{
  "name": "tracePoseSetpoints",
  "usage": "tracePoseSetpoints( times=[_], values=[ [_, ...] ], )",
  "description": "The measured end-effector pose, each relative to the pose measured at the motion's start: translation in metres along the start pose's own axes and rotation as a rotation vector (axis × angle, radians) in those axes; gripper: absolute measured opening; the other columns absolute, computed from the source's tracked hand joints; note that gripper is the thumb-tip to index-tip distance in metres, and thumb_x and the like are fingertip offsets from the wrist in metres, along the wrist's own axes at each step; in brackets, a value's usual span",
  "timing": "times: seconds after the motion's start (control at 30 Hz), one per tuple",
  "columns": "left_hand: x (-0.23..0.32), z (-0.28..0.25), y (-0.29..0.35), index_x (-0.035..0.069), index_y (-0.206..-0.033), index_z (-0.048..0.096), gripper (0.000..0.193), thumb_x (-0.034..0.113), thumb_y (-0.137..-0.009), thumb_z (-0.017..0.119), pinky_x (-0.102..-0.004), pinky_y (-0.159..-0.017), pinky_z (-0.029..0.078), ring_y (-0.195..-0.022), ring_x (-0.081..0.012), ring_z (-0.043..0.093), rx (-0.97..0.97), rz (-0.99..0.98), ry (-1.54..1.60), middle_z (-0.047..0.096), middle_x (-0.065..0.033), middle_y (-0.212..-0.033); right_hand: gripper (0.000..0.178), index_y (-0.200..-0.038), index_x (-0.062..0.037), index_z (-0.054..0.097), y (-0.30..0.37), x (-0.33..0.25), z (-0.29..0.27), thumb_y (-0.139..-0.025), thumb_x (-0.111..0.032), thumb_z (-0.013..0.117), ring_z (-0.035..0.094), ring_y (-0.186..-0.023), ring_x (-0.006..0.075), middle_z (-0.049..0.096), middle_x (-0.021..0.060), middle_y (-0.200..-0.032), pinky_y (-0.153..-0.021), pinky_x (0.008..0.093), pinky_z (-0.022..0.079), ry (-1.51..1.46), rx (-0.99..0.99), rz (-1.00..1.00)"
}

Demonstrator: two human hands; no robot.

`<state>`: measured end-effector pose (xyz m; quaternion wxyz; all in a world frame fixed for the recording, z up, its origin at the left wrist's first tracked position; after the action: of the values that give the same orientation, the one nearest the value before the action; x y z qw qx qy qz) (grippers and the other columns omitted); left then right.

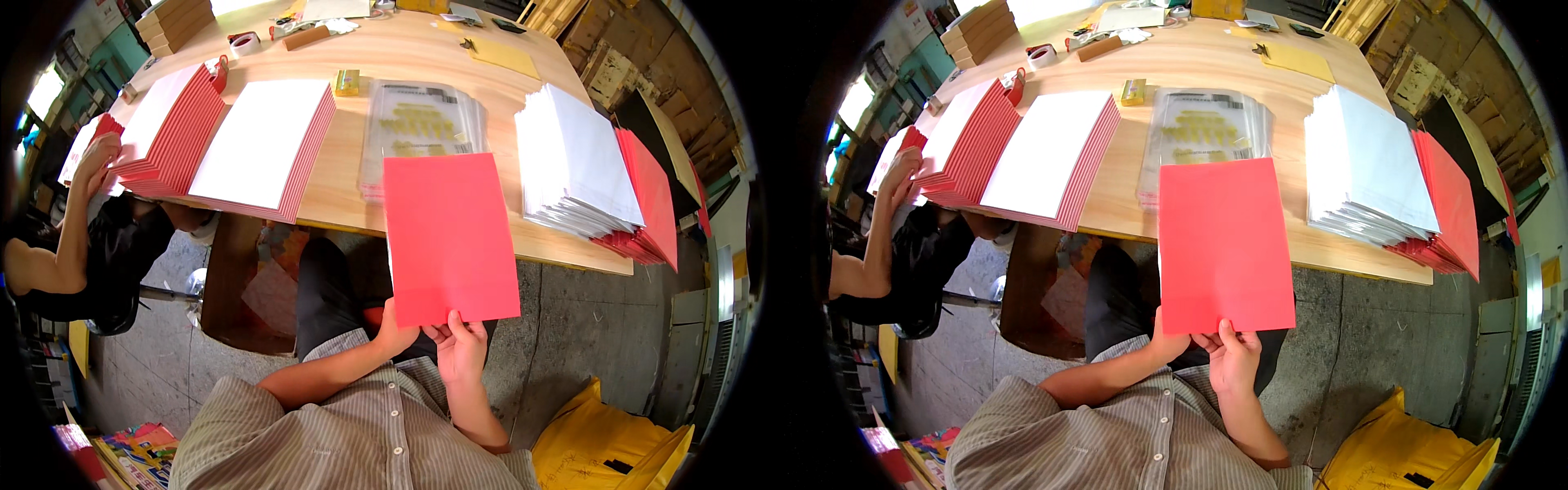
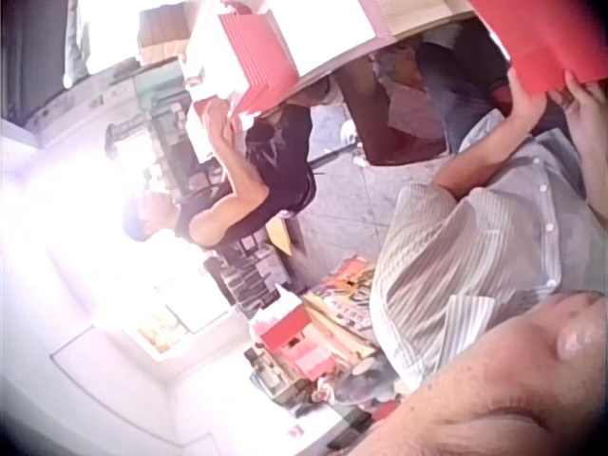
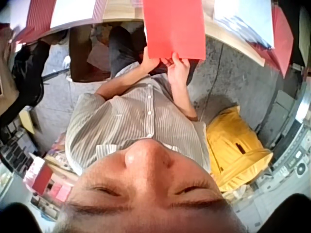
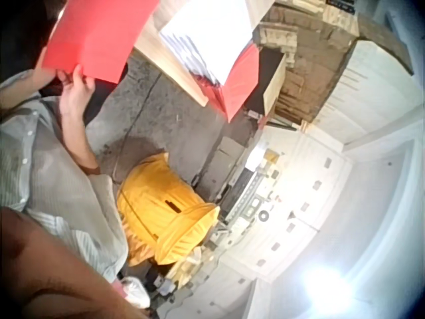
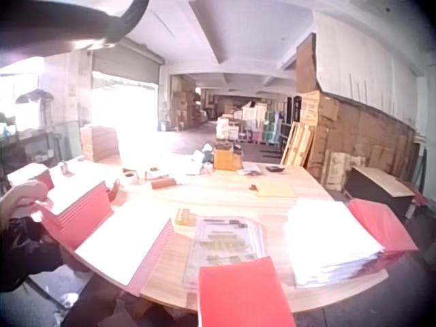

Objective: The person sits at a table and repeatedly picks up red and white papers, places them into clear plastic sleeves, and stacks the finished packages. The process is repeated for multiple sheets throughout the clip.

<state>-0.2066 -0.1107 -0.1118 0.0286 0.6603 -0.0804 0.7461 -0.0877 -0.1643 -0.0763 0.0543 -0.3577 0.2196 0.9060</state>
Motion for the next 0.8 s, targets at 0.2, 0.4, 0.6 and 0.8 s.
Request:
tracePoseSetpoints(
  times=[0.2, 0.4, 0.6, 0.8],
  values=[
    [-0.011, -0.004, -0.011, -0.003, -0.098, 0.069, 0.017, -0.006, -0.091, 0.054, -0.0310, -0.071, 0.055, -0.080, -0.0189, 0.069, 0.042, -0.110, -0.015, 0.073, -0.0110, -0.088, 0.021, -0.122, -0.0020, 0.059, -0.011, -0.002, 0.010, -0.102, -0.008, 0.058, 0.072, -0.093, 0.0258, 0.069, 0.0116, -0.109, -0.084, 0.0470, 0.064, -0.052, 0.097, 0.035],
    [-0.046, 0.019, -0.003, 0.004, -0.126, 0.056, 0.026, 0.009, -0.101, 0.052, -0.0315, -0.082, 0.057, -0.108, -0.0208, 0.065, 0.081, -0.429, 0.501, 0.065, -0.0120, -0.119, 0.022, -0.121, -0.0035, 0.059, -0.013, 0.005, 0.006, -0.100, -0.011, 0.061, 0.072, -0.095, 0.0263, 0.069, 0.0108, -0.110, -0.083, 0.0458, 0.064, -0.062, 0.115, 0.049],
    [-0.030, 0.038, 0.004, 0.003, -0.128, 0.055, 0.029, 0.005, -0.100, 0.055, -0.0313, -0.090, 0.056, -0.112, -0.0222, 0.064, 0.092, -0.592, 0.578, 0.064, -0.0111, -0.122, 0.024, -0.124, -0.0050, 0.057, -0.012, 0.002, 0.008, -0.101, -0.012, 0.059, 0.072, -0.098, 0.0263, 0.068, 0.0111, -0.113, -0.081, 0.0434, 0.064, -0.053, 0.122, 0.052],
    [-0.055, 0.024, 0.003, -0.001, -0.121, 0.063, 0.027, -0.004, -0.095, 0.056, -0.0319, -0.090, 0.054, -0.108, -0.0192, 0.065, 0.130, -0.276, 0.379, 0.068, -0.0103, -0.116, 0.026, -0.128, -0.0042, 0.055, -0.017, 0.001, -0.001, -0.102, -0.008, 0.054, 0.072, -0.098, 0.0270, 0.067, 0.0114, -0.114, -0.081, 0.0430, 0.064, -0.012, 0.119, 0.063]
  ],
)
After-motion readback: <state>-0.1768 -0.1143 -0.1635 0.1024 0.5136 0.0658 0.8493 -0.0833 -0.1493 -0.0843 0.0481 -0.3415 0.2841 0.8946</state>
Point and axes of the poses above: each hand's wrist, its own y-axis away from the middle knuckle, its own z-axis out of the palm, x = y × z, the point moved 5 cm from there along -y, towards the middle knuckle
